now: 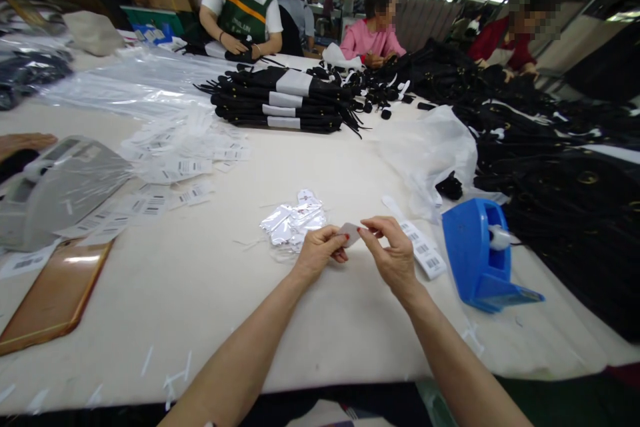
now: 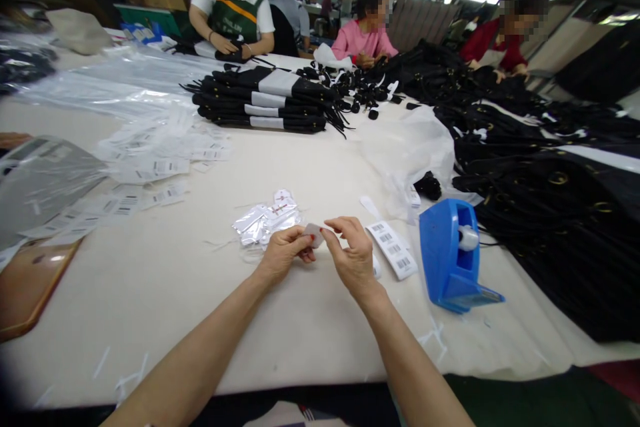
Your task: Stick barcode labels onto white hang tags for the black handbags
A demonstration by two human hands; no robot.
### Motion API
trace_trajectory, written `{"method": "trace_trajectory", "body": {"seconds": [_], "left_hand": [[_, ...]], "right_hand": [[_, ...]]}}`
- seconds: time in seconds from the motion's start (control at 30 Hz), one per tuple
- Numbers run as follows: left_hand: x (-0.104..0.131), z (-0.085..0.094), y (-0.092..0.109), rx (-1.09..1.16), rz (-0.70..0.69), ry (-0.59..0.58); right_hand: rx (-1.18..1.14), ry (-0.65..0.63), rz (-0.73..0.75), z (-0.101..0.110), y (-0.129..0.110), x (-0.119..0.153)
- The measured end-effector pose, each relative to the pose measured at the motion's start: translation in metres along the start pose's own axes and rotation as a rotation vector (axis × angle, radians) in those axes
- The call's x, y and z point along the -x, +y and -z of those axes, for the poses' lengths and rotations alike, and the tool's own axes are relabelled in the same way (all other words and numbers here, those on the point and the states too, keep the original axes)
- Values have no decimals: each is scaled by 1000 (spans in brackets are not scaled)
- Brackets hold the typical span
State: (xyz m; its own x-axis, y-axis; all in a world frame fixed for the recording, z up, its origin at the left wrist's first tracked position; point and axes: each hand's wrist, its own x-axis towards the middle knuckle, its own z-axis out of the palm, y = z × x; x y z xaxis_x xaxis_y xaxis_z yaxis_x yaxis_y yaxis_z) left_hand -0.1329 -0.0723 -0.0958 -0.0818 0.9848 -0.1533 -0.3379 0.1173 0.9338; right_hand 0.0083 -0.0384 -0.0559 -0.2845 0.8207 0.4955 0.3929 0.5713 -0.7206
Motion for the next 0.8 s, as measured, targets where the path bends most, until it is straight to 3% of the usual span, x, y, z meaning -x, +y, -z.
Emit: {"method": "trace_trajectory", "body": {"seconds": [0.1, 0.23, 0.4, 0.63, 0.8], "left_hand": [[1, -1, 0, -60, -9, -34], [2, -1, 2, -124, -7, -47], [4, -2, 5, -156, 3, -69], [4, -1, 2, -227, 40, -73], [3, 1, 3, -245, 41, -67]], "right_hand": [[85, -86, 117, 7, -4, -7], [144, -174, 163, 9, -4, -7], [162, -160, 149, 13, -5, -3], [84, -84, 49, 20, -8, 1], [35, -68, -128, 25, -2, 1]]}}
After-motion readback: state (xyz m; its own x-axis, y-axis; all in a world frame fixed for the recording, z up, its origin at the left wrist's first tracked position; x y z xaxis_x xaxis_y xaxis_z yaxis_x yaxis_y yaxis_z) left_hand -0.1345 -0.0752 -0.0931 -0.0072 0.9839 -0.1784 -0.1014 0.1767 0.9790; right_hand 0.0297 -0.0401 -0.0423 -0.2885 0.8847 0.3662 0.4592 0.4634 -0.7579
